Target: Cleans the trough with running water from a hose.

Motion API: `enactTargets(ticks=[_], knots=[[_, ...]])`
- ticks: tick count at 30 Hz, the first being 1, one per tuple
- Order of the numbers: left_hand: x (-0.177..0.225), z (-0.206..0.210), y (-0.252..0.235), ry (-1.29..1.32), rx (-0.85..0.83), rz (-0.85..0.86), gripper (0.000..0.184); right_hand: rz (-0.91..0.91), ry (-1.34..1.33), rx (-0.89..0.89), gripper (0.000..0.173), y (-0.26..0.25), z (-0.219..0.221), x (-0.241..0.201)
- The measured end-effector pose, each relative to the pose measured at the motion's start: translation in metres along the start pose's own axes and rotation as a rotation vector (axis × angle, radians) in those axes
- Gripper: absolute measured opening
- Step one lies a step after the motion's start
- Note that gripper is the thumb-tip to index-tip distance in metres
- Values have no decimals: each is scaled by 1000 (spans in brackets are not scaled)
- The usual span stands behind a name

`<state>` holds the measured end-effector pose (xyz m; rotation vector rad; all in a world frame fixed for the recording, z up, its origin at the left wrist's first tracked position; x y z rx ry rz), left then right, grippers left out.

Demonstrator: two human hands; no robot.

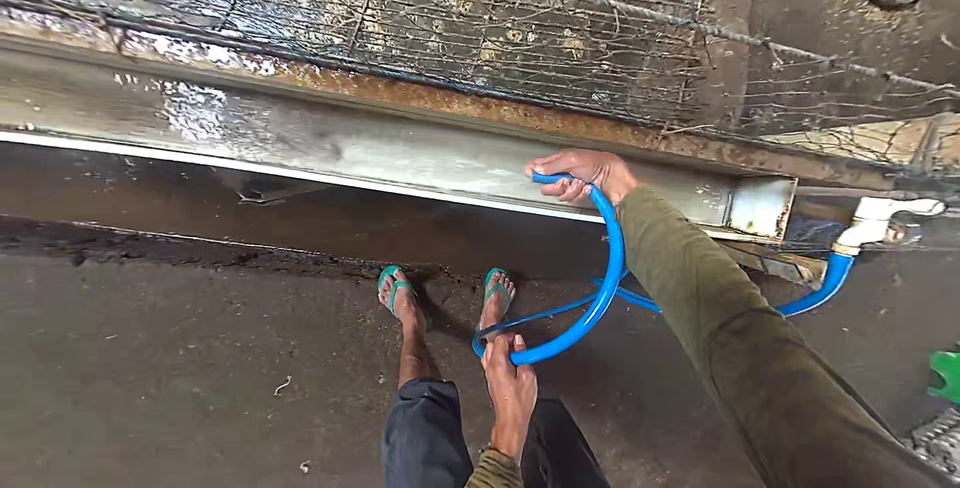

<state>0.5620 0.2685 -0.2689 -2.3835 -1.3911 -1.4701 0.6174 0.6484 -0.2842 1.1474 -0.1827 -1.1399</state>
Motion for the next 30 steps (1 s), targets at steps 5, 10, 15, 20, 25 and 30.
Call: enactTargets(ticks=[5, 10, 15, 20, 25, 30], knots=[[4, -3, -5, 37, -58, 19, 26, 175, 290, 439, 20, 35, -18, 14], [16, 3, -9, 42, -156, 72, 22, 253, 94, 811, 19, 99, -63, 65], [14, 3, -7, 47, -209, 101, 19, 71, -163, 794, 24, 105, -70, 68], [-1, -21, -19, 27, -137, -16, 22, 54, -4, 489, 24, 45, -24, 24], [-14, -51, -25, 77, -77, -88, 22, 59, 170, 316, 26, -16, 44, -24], [-28, -72, -28, 119, -38, -141, 21, 26, 248, 256, 20, -65, 100, -49]])
Point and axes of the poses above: each hand's wrist, its own y-axis away from the middle knuckle, its own z-axis out of the palm, x = y × z, the point moved 1 cm from there along -y, towards the middle knuckle, and after that the axes turned 10 degrees about x, right-handed, at the moved point
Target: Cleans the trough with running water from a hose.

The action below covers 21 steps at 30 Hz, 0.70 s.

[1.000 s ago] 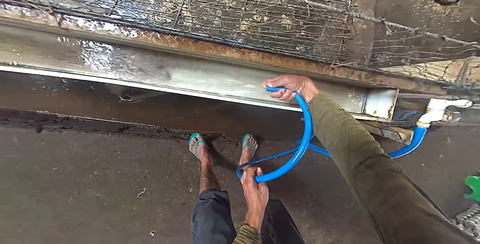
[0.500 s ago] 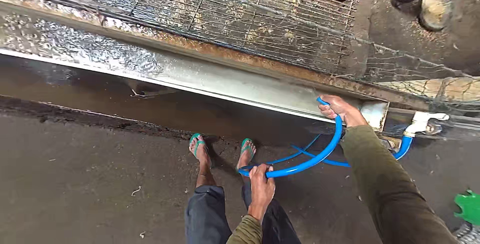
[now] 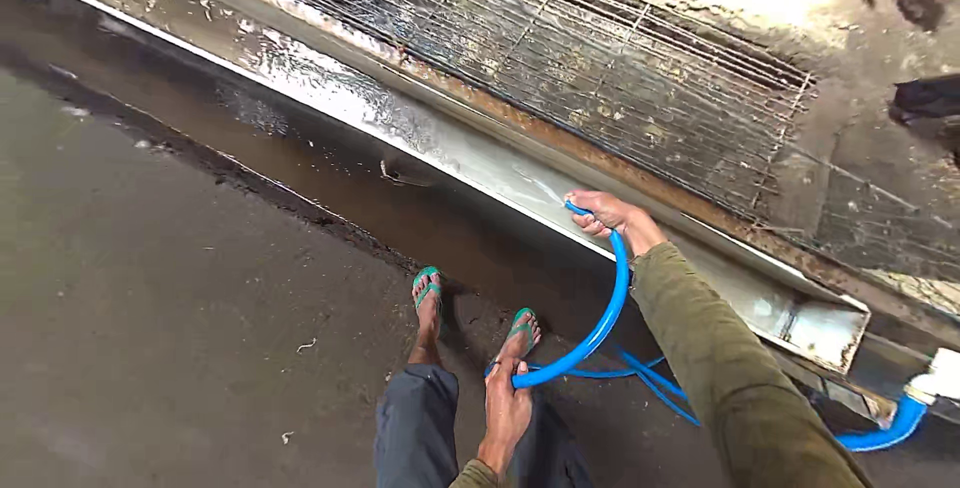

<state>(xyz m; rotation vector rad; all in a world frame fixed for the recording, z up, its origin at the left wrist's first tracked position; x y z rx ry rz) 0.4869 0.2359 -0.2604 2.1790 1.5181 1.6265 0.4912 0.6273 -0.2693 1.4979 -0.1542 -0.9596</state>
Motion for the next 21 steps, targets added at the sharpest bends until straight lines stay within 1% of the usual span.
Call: enactTargets(ticks=[5, 7, 10, 12, 14, 16, 17, 19, 20, 21], knots=[[-4, -26, -26, 45, -61, -102, 21, -8, 29, -39, 21, -30, 51, -48], [-4, -37, -38, 65, -83, -117, 21, 5, 65, -36, 21, -46, 69, -68], [-3, -57, -58, 104, -138, -156, 20, 4, 127, 2, 22, -70, 105, -97], [-4, -71, -76, 111, -160, -189, 20, -28, 136, 39, 22, -87, 130, -119], [-9, -85, -91, 108, -171, -223, 21, -62, 116, 134, 22, -102, 156, -140], [-10, -103, -107, 102, -214, -278, 24, -46, 125, 248, 28, -117, 185, -162], [-11, -111, -115, 100, -242, -306, 27, -5, 180, 313, 36, -123, 201, -174], [-14, -125, -130, 100, -278, -347, 30, 136, 330, 425, 57, -134, 231, -197], [-17, -131, -137, 90, -302, -369, 31, 183, 404, 456, 62, -140, 243, -205], [-19, -135, -142, 83, -330, -391, 33, 198, 477, 481, 62, -145, 254, -211]])
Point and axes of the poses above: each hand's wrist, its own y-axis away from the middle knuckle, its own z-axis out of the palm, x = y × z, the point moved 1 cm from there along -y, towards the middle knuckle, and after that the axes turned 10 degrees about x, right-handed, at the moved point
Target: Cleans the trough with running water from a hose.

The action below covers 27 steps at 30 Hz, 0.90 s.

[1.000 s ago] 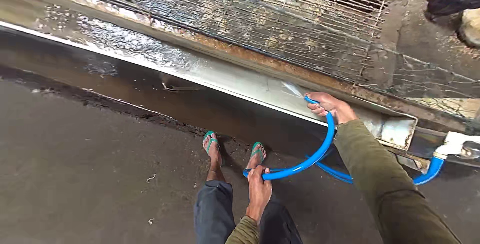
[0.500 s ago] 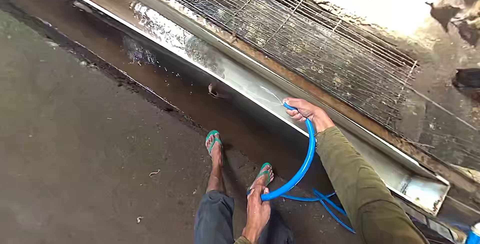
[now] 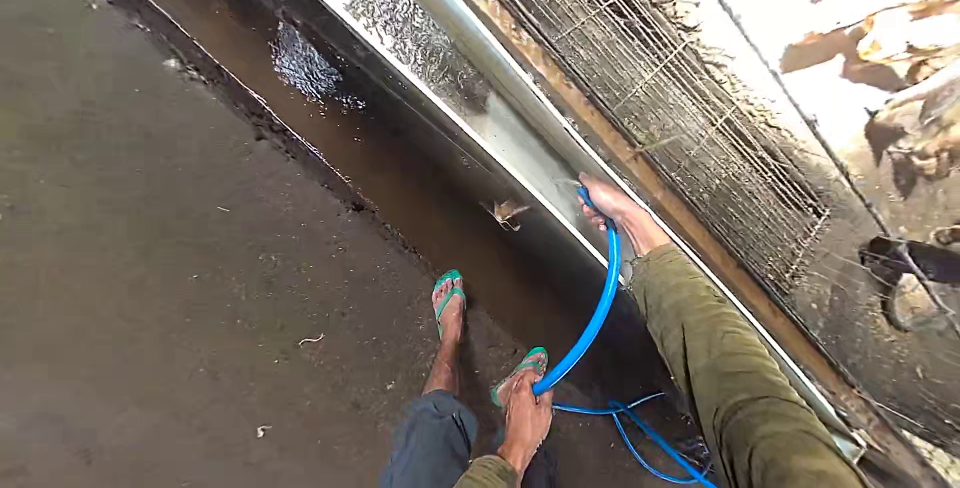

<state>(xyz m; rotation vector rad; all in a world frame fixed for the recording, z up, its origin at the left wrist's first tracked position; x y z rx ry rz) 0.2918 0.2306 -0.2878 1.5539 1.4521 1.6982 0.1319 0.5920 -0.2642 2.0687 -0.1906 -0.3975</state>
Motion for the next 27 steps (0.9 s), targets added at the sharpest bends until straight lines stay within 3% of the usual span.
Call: enactTargets(ticks=[4, 6, 8, 15, 21, 27], knots=[[11, -19, -9, -35, -131, -25, 36, -201, 423, 57, 58, 17, 35, -36], [15, -25, -7, -43, -180, -44, 38, -329, 502, 32, 56, 13, 47, -40], [19, -31, -6, -55, -187, -70, 39, -383, 443, 45, 53, 2, 49, -37], [30, -45, -13, -134, -187, -96, 36, -216, 65, 300, 54, -18, 39, -34], [43, -51, -9, -201, -274, -59, 40, -384, 238, 134, 50, -3, 47, -43], [47, -56, -7, -202, -292, -56, 41, -370, -12, 176, 48, -9, 42, -34]])
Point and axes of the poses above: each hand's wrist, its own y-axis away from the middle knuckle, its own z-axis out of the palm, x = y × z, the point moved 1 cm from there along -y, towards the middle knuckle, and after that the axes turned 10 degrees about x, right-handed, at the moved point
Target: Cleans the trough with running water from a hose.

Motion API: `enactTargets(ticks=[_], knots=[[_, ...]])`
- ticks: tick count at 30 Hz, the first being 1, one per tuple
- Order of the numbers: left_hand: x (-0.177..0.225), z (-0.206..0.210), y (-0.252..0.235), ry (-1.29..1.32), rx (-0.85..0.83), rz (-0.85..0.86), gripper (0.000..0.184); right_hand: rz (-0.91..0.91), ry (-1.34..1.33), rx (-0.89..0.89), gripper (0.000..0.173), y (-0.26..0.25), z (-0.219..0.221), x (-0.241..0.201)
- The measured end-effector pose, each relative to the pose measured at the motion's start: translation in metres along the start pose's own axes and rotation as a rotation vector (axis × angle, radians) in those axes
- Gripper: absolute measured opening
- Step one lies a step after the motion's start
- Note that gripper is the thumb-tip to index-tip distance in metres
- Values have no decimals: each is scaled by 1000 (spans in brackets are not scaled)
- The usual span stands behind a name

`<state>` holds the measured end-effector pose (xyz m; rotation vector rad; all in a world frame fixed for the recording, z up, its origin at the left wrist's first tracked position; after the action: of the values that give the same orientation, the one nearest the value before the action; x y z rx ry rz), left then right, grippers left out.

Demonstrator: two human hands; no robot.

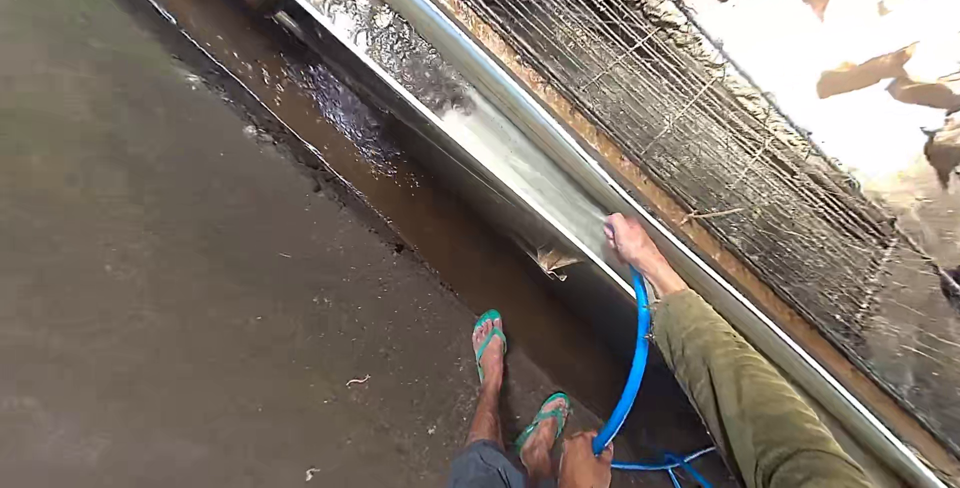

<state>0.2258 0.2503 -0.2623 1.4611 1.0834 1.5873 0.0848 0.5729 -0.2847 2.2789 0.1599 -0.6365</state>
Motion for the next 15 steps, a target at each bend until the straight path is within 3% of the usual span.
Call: enactTargets(ticks=[4, 11, 15], knots=[[-13, 0, -5, -2, 46, 27, 38, 46, -109, 67, 46, 0, -3, 3], [-24, 18, -17, -44, 14, 72, 43, -102, 92, -96, 47, 7, 1, -5], [-16, 15, -13, -75, -4, 84, 44, -105, -9, -94, 46, 5, -1, -1]])
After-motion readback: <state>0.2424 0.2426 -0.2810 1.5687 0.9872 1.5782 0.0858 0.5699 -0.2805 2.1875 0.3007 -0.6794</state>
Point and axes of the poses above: each hand's wrist, its own y-axis away from the middle knuckle, its own z-axis out of the palm, x = y × z, the point moved 1 cm from there along -y, towards the middle knuckle, and after that the axes turned 10 degrees about x, right-handed, at the moved point
